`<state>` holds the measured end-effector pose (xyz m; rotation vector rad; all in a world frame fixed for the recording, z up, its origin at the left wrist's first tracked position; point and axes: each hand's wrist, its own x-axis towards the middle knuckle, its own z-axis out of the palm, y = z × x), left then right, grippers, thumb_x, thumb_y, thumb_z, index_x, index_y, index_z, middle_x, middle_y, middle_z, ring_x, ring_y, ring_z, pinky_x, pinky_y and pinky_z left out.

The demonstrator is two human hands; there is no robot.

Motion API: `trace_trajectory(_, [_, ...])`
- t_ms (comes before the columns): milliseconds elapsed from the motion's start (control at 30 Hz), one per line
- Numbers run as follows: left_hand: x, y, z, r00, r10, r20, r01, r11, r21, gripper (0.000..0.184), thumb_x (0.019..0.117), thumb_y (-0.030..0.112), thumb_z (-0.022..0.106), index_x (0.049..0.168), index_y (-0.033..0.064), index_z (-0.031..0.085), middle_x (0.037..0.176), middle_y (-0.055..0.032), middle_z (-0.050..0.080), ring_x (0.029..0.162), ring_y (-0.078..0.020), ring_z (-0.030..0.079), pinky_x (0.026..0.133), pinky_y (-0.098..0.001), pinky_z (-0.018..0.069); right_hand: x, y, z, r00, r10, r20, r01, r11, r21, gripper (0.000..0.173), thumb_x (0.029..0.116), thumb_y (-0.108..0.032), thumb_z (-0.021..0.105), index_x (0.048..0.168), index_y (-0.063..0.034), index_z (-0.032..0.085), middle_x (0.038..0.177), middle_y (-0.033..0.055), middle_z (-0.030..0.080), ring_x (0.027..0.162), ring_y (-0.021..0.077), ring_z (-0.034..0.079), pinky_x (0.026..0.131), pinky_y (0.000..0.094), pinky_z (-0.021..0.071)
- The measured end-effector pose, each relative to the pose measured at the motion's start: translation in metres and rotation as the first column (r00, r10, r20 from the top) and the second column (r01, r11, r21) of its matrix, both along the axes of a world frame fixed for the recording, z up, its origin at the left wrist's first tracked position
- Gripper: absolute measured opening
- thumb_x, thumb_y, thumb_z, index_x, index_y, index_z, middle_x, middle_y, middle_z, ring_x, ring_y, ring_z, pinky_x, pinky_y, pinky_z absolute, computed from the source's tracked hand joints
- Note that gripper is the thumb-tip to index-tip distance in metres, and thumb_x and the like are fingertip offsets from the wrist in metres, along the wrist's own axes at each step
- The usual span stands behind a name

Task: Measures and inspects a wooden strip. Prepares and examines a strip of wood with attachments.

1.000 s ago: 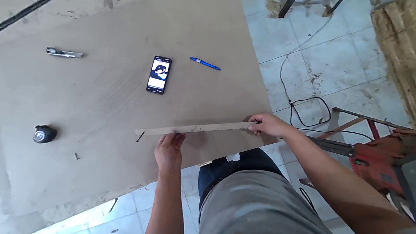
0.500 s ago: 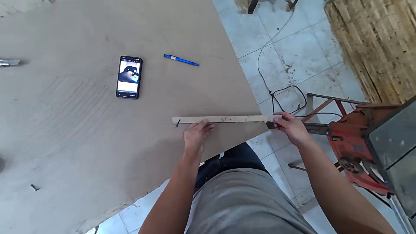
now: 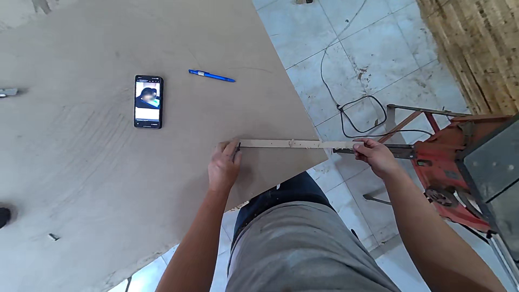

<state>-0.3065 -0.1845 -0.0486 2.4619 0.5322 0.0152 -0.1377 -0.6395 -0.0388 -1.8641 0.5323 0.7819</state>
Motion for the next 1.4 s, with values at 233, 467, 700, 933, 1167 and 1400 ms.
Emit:
trace_trajectory(233, [0.014,-0.003,-0.009,0.976,-0.166,0.139,0.156,0.984,0.081,0.019,0.0978,0.021,0.068,0.112,0.0116,0.077,0.130,-0.0141,0.067,0.119,-0.0309,0.065,0.098,-0.0498,0.0553,0.009,-0.009,-0.004,0.999,-0.042,0.000,0.042,0.998,-0.049,0.028,0.1026,-0.015,0.064,0.130,-0.0090,0.063,0.091,0.0070,0.067,0.073,0.0132,0.065,0.072,0.0311,0.0579])
trace_trajectory(467, [0.018,-0.011,-0.008,0.978,-0.148,0.147,0.142,0.989,0.052,0.017,0.0994,0.022,0.068,0.101,0.0090,0.078,0.114,-0.0113,0.073,0.109,-0.0282,0.068,0.094,-0.0470,0.0568,0.011,-0.008,-0.008,0.991,-0.087,0.101,0.093,0.994,-0.056,0.031,0.1026,-0.015,0.063,0.133,-0.0101,0.061,0.095,0.0066,0.066,0.073,0.0122,0.063,0.073,0.0319,0.0578])
trace_trajectory(700, [0.009,-0.017,-0.008,0.970,-0.156,0.185,0.145,0.987,0.074,0.016,0.0990,0.021,0.069,0.104,0.0084,0.078,0.116,-0.0121,0.072,0.111,-0.0285,0.067,0.095,-0.0461,0.0563,0.018,0.002,-0.007,0.975,-0.106,0.195,0.122,0.990,-0.071,0.031,0.1011,-0.014,0.065,0.131,-0.0111,0.062,0.097,0.0073,0.066,0.076,0.0132,0.065,0.074,0.0320,0.0582])
trace_trajectory(933, [0.012,-0.026,-0.008,0.966,-0.141,0.215,0.129,0.989,0.069,0.014,0.0984,0.016,0.068,0.104,0.0068,0.078,0.118,-0.0116,0.073,0.114,-0.0265,0.069,0.097,-0.0448,0.0573,0.026,0.003,-0.005,0.963,-0.133,0.233,0.148,0.988,-0.046,0.032,0.1016,-0.014,0.064,0.133,-0.0122,0.061,0.096,0.0059,0.066,0.076,0.0121,0.066,0.075,0.0308,0.0586])
trace_trajectory(1167, [0.024,-0.035,-0.010,0.970,-0.169,0.176,0.154,0.983,0.095,0.017,0.1008,0.019,0.065,0.103,0.0083,0.078,0.118,-0.0091,0.074,0.112,-0.0259,0.069,0.095,-0.0444,0.0575,0.044,0.000,-0.002,0.952,-0.174,0.251,0.190,0.981,-0.039,0.034,0.1030,-0.015,0.062,0.137,-0.0141,0.060,0.096,0.0047,0.066,0.077,0.0111,0.065,0.074,0.0301,0.0582])
trace_trajectory(1400, [0.019,-0.038,-0.013,0.967,-0.140,0.212,0.123,0.988,0.094,0.014,0.0995,0.015,0.066,0.102,0.0084,0.078,0.116,-0.0087,0.074,0.111,-0.0251,0.070,0.093,-0.0425,0.0584,0.105,0.040,-0.003,0.945,-0.218,0.244,0.208,0.976,0.068,0.045,0.1017,-0.015,0.062,0.146,-0.0131,0.052,0.105,0.0081,0.068,0.086,0.0156,0.069,0.080,0.0341,0.0599])
